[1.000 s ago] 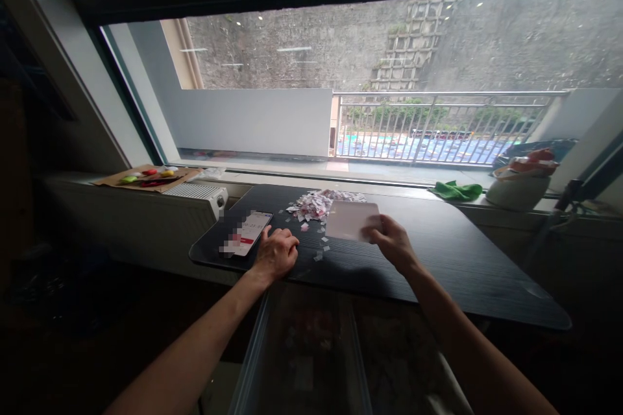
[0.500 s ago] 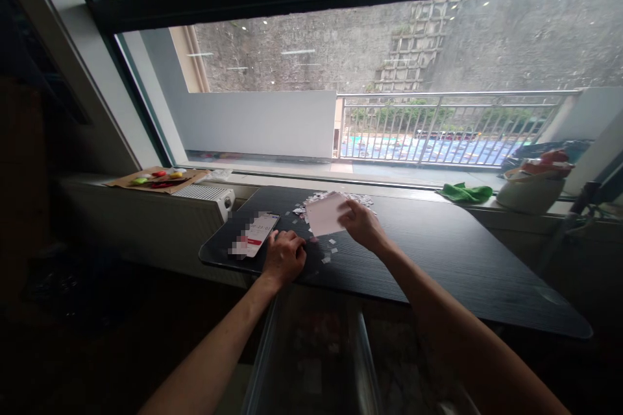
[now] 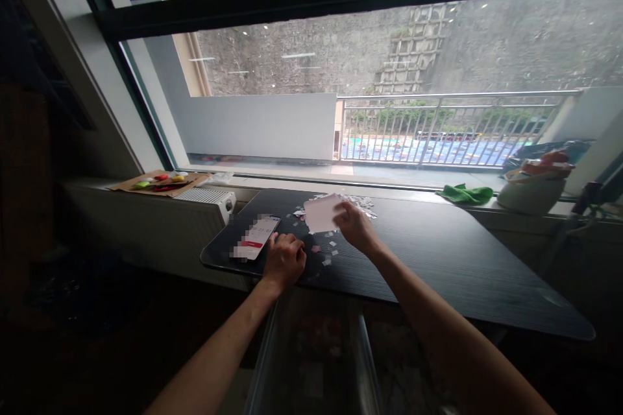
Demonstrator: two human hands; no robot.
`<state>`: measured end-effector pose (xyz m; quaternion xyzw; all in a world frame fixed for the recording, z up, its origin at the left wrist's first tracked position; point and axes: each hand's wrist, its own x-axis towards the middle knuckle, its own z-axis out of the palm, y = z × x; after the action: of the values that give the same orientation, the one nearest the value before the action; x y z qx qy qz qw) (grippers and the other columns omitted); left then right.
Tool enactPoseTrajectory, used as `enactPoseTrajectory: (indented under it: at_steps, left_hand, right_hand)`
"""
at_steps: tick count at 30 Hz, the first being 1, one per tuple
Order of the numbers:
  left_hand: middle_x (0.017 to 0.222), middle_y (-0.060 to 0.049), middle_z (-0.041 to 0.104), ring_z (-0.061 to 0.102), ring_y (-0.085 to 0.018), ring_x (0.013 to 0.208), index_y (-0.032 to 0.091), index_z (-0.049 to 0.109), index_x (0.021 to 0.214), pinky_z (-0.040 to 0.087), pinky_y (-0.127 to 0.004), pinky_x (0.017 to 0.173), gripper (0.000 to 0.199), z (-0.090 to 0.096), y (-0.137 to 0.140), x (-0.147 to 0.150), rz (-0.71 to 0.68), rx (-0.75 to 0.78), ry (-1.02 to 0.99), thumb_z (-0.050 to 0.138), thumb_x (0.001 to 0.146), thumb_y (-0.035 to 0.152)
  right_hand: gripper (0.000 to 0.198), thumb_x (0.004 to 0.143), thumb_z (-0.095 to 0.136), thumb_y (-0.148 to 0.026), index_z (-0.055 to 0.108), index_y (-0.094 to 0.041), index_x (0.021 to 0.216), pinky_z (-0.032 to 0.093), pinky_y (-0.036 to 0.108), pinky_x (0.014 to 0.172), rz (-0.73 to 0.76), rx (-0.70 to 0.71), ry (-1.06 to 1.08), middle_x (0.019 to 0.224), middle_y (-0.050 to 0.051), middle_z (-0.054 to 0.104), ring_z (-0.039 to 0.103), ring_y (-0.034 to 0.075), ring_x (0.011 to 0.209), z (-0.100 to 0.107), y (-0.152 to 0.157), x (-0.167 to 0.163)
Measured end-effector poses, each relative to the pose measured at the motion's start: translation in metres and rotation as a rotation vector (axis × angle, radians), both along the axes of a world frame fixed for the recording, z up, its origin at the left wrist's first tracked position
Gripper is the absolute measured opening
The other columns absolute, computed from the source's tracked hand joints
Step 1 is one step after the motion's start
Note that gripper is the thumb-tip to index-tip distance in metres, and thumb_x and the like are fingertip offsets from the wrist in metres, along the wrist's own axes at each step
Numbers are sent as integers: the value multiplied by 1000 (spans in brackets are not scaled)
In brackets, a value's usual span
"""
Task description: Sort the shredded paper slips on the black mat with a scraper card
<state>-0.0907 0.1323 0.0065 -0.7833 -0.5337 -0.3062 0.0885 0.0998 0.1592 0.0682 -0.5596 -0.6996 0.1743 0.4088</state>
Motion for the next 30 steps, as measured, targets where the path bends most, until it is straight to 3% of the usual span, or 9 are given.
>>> enactPoseTrajectory:
  at_steps: [6, 17, 30]
  left_hand:
    - [80, -5, 64, 56, -21, 84, 20, 65, 75, 30, -49, 100, 19, 0, 0, 0, 20, 0, -6, 46, 78, 16]
    - [79, -5, 63, 56, -21, 83, 20, 64, 72, 30, -48, 100, 19, 0, -1, 0, 37, 7, -3, 46, 78, 15]
    - [80, -5, 63, 56, -22, 83, 20, 63, 73, 30, -49, 99, 18, 0, -1, 0, 42, 16, -15, 46, 78, 16]
  right_hand:
    - [25, 75, 57, -11, 61, -15, 100, 52, 27, 64, 63, -99, 43, 98, 11, 69, 65, 18, 82, -1, -4, 10]
    - [28, 81, 50, -13, 60, -14, 108, 51, 27, 66, -61, -60, -89, 97, 11, 69, 65, 17, 79, 14, -13, 8]
    - [27, 82, 51, -14, 61, -16, 106, 50, 29, 68, -37, -39, -129, 96, 10, 70, 65, 18, 77, 16, -21, 3]
